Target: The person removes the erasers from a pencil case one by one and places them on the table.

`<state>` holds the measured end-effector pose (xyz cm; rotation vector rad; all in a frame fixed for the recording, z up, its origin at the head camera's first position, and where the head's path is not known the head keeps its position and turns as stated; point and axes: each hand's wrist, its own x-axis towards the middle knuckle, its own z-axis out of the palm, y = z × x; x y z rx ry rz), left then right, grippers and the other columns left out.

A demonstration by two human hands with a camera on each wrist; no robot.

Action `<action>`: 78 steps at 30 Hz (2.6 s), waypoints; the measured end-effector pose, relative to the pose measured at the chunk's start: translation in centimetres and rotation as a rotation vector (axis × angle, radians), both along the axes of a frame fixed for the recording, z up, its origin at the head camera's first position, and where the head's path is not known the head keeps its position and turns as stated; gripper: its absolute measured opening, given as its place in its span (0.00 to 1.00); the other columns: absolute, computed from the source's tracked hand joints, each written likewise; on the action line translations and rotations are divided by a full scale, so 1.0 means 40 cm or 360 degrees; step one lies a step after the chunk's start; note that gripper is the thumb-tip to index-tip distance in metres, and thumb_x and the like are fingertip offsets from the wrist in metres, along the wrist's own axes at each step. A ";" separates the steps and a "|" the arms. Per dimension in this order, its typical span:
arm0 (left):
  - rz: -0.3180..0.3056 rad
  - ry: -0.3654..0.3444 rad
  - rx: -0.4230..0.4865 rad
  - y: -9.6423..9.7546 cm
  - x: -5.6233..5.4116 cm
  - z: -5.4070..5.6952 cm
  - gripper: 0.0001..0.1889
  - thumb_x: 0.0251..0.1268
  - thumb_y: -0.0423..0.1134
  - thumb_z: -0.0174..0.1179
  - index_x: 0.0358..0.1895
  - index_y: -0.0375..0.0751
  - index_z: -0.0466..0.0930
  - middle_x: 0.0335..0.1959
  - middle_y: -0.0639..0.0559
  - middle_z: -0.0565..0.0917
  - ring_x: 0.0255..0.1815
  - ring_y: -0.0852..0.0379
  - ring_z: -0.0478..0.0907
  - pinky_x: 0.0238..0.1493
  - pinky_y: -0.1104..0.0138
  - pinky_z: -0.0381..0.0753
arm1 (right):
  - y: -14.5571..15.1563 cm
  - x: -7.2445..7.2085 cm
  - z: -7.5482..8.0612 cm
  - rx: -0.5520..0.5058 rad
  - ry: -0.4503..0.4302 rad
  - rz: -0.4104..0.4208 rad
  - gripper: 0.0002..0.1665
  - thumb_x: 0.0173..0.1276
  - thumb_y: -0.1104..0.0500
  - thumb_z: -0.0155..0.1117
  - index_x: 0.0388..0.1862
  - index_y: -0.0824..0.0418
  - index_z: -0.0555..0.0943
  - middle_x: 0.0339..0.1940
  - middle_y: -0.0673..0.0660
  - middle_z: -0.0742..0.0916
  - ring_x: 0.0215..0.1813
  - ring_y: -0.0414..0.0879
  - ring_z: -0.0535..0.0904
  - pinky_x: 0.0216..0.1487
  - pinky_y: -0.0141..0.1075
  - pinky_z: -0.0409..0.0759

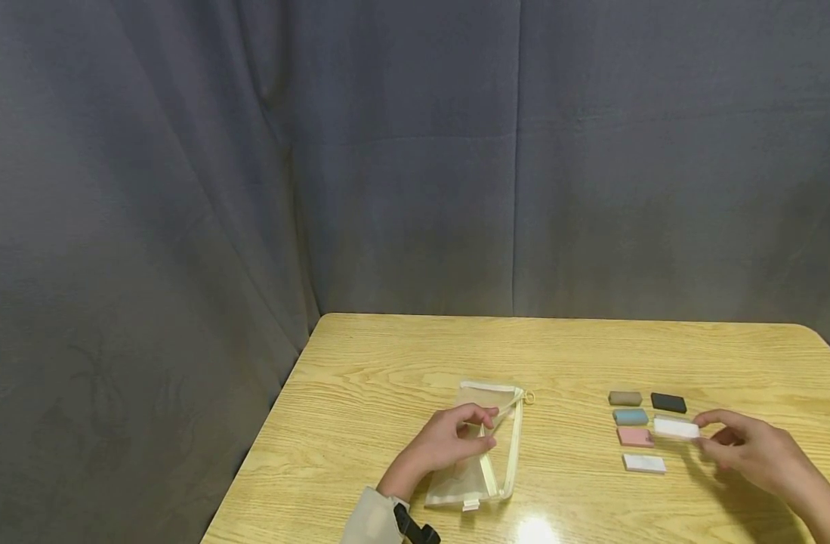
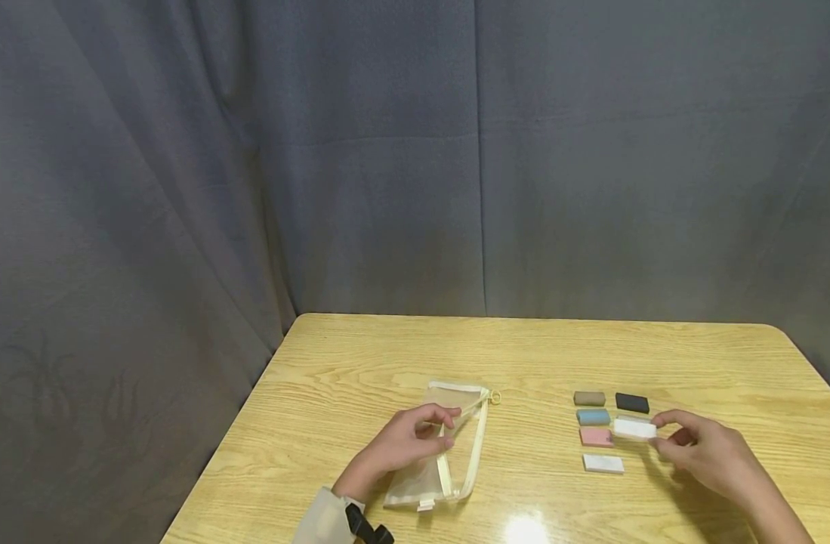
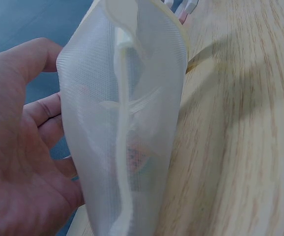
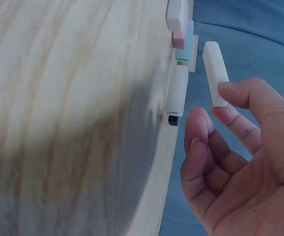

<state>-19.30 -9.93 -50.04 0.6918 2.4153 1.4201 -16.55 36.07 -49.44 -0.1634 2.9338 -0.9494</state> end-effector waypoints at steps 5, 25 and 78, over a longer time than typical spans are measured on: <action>0.0006 -0.0002 -0.0009 0.000 0.001 0.001 0.11 0.70 0.48 0.65 0.49 0.49 0.80 0.67 0.65 0.77 0.62 0.61 0.75 0.66 0.57 0.75 | 0.003 -0.003 -0.009 -0.0006 -0.0027 0.0007 0.20 0.72 0.54 0.68 0.54 0.67 0.80 0.31 0.51 0.89 0.24 0.41 0.80 0.26 0.33 0.73; 0.0023 -0.0005 -0.0034 0.002 0.001 -0.002 0.10 0.70 0.49 0.64 0.47 0.51 0.80 0.67 0.67 0.78 0.63 0.60 0.74 0.65 0.57 0.75 | 0.036 -0.014 -0.037 0.0024 -0.0156 0.0012 0.25 0.71 0.49 0.68 0.56 0.67 0.80 0.32 0.50 0.88 0.26 0.43 0.79 0.29 0.35 0.71; -0.0181 0.0190 -0.0308 0.008 -0.010 0.036 0.06 0.67 0.48 0.67 0.39 0.53 0.84 0.46 0.67 0.79 0.43 0.59 0.73 0.46 0.71 0.73 | 0.044 -0.019 -0.031 -0.0009 -0.0361 0.0061 0.36 0.76 0.44 0.60 0.65 0.74 0.70 0.38 0.53 0.88 0.34 0.45 0.81 0.33 0.40 0.79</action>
